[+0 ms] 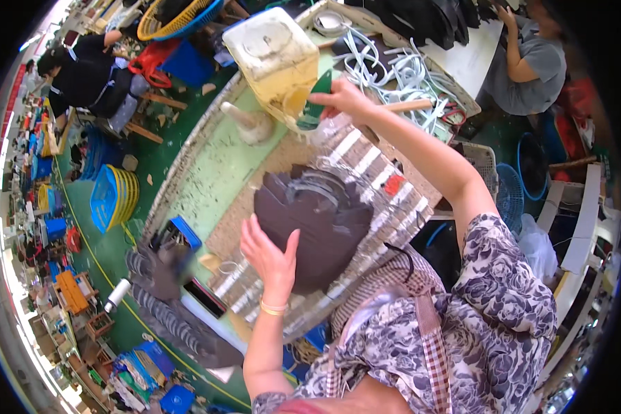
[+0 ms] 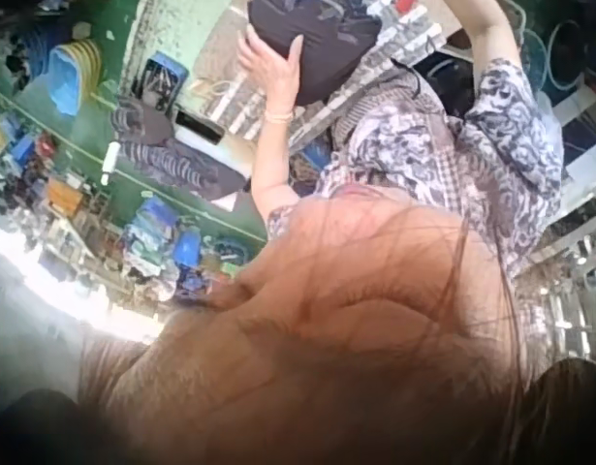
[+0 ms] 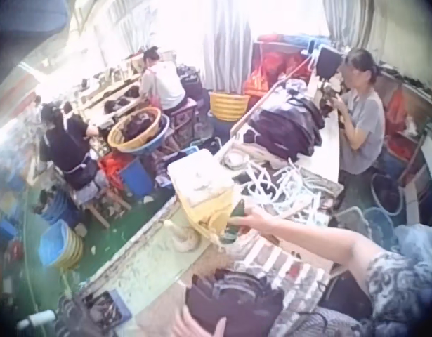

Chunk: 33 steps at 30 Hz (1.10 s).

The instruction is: The person dips an applicator into an adhesive container and applies glue onto shoe pieces, coating and stacking them one by one on the work table.

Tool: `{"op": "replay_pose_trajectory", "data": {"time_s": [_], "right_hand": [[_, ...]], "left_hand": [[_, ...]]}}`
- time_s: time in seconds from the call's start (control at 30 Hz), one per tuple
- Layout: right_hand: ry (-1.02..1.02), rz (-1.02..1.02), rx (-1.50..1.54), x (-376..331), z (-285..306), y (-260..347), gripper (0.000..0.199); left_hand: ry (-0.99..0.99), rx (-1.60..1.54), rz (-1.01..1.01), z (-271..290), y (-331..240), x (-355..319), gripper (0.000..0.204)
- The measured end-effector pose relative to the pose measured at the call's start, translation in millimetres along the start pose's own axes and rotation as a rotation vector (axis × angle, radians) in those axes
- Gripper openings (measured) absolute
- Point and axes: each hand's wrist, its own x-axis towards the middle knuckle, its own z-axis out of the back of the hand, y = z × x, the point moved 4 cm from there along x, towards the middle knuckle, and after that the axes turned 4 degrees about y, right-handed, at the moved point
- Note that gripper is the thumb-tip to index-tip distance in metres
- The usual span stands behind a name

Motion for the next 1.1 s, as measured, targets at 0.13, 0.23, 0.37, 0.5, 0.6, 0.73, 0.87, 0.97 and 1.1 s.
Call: {"op": "replay_pose_trajectory", "data": {"time_s": [0.13, 0.23, 0.37, 0.5, 0.6, 0.73, 0.87, 0.97, 1.1], "right_hand": [[0.233, -0.121, 0.23, -58.8, -27.3, 1.2, 0.025], [0.407, 0.006, 0.086, -90.3, -57.8, -17.2, 0.024], [0.148, 0.169, -0.13, -78.7, -71.0, -8.3, 0.029], [0.084, 0.114, -0.018, -91.2, -62.8, -45.2, 0.028], [0.011, 0.133, 0.047, -149.9, -43.0, -70.3, 0.025], [-0.09, 0.0, 0.192, -170.0, -40.8, -62.1, 0.02], [-0.125, 0.367, -0.076, -185.0, -54.9, -68.6, 0.016], [-0.06, 0.162, 0.092, -198.9, -51.8, -83.9, 0.017], [-0.156, 0.253, 0.245, -149.3, -70.3, -37.5, 0.017]], "left_hand": [[0.034, 0.104, 0.02, -15.1, -0.4, -11.2, 0.084], [0.08, 0.093, 0.057, -13.5, -9.2, -13.3, 0.08], [0.095, 0.081, 0.056, -14.0, -16.4, -16.3, 0.078], [0.08, 0.086, 0.088, -17.6, -14.8, -18.7, 0.078], [0.084, 0.109, 0.094, -14.1, -15.7, -19.6, 0.077], [0.082, 0.104, 0.075, -16.0, -10.6, -22.7, 0.076], [0.09, 0.105, 0.079, -19.7, -11.6, -23.5, 0.077], [0.101, 0.11, 0.104, -20.5, -5.7, -24.7, 0.077], [0.137, -0.019, 0.098, -12.7, 13.7, -15.3, 0.067]]}}
